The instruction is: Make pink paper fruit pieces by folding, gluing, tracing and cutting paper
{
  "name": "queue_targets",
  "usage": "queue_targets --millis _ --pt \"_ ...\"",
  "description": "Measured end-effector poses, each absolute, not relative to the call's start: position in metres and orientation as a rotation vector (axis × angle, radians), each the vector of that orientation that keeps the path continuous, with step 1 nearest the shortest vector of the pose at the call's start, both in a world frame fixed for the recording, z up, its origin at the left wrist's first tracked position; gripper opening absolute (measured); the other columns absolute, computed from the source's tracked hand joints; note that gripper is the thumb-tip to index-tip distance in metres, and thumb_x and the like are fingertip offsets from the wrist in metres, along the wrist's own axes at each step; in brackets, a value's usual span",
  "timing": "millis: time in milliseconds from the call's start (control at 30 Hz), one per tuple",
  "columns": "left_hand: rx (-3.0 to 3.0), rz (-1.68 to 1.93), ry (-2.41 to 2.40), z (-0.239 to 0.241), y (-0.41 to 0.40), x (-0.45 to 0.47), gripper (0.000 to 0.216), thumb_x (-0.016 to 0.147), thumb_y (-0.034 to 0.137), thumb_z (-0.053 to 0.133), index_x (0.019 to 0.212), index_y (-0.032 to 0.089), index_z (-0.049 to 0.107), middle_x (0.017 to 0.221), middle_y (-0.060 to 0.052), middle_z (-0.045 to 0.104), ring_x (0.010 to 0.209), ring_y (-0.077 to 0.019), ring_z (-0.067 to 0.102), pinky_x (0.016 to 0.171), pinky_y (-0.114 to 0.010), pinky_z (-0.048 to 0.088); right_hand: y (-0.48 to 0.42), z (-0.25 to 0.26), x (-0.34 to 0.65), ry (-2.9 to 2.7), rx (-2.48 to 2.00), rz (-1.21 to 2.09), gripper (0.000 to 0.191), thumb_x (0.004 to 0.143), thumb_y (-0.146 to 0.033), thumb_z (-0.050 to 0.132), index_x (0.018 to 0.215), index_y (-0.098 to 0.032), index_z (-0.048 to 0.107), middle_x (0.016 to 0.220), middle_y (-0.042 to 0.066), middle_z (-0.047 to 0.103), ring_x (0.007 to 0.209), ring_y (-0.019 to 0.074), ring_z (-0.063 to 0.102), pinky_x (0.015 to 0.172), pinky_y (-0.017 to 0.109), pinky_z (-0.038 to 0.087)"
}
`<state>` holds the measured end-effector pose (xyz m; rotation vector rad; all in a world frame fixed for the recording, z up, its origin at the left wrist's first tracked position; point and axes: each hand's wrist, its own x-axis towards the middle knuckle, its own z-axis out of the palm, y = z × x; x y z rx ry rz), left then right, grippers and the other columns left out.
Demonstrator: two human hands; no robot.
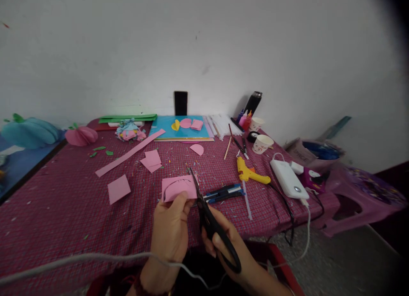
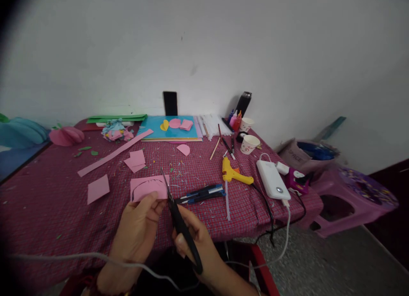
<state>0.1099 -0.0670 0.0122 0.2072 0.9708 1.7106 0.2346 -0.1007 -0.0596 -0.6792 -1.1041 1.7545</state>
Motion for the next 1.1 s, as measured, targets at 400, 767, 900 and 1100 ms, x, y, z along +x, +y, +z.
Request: queue_targets --millis 400,767,900,1100 --pt "0.191 1.715 1.002 0.012 -0.067 0.106 0.016 0.050 0.004 0.071 0.058 0.013 0.061 0.059 0.002 0.065 0.060 -0.0112 0.060 0.063 -0.024 0.053 -0.102 -0.061 0.238 -1.121 -0.656 1.734 0.065 0.075 -0.053 0.069 0.131 -0.025 0.052 0.070 -0.003 0.044 0.052 0.0054 0.030 0.044 0.018 0.023" --pt "0.236 1.680 0.999 0.016 -0.067 0.101 0.015 0.050 0.004 0.072 0.056 0.013 0.061 0.059 0.002 0.064 0.060 -0.0108 0.059 0.061 -0.023 0.052 -0.103 -0.053 0.241 -1.138 -0.689 1.735 0.064 0.075 -0.053 0.068 0.131 -0.024 0.053 0.068 -0.003 0.042 0.051 0.0058 0.028 0.043 0.018 0.021" --pt "0.267 1.685 1.020 0.016 -0.065 0.099 0.016 0.050 0.004 0.072 0.055 0.014 0.061 0.059 0.003 0.062 0.060 -0.0104 0.058 0.060 -0.023 0.051 -0.102 -0.052 0.243 -1.157 -0.743 1.743 0.062 0.075 -0.054 0.068 0.128 -0.024 0.055 0.068 -0.003 0.040 0.051 0.0063 0.027 0.043 0.019 0.021" --pt "0.406 1.637 1.037 0.015 -0.063 0.094 0.009 0.057 0.010 0.072 0.061 0.013 0.065 0.065 0.001 0.063 0.065 -0.0121 0.058 0.060 -0.023 0.048 -0.100 -0.049 0.248 -1.173 -0.722 1.757 0.063 0.076 -0.050 0.069 0.132 -0.025 0.052 0.068 -0.003 0.041 0.051 0.0057 0.028 0.043 0.018 0.021"
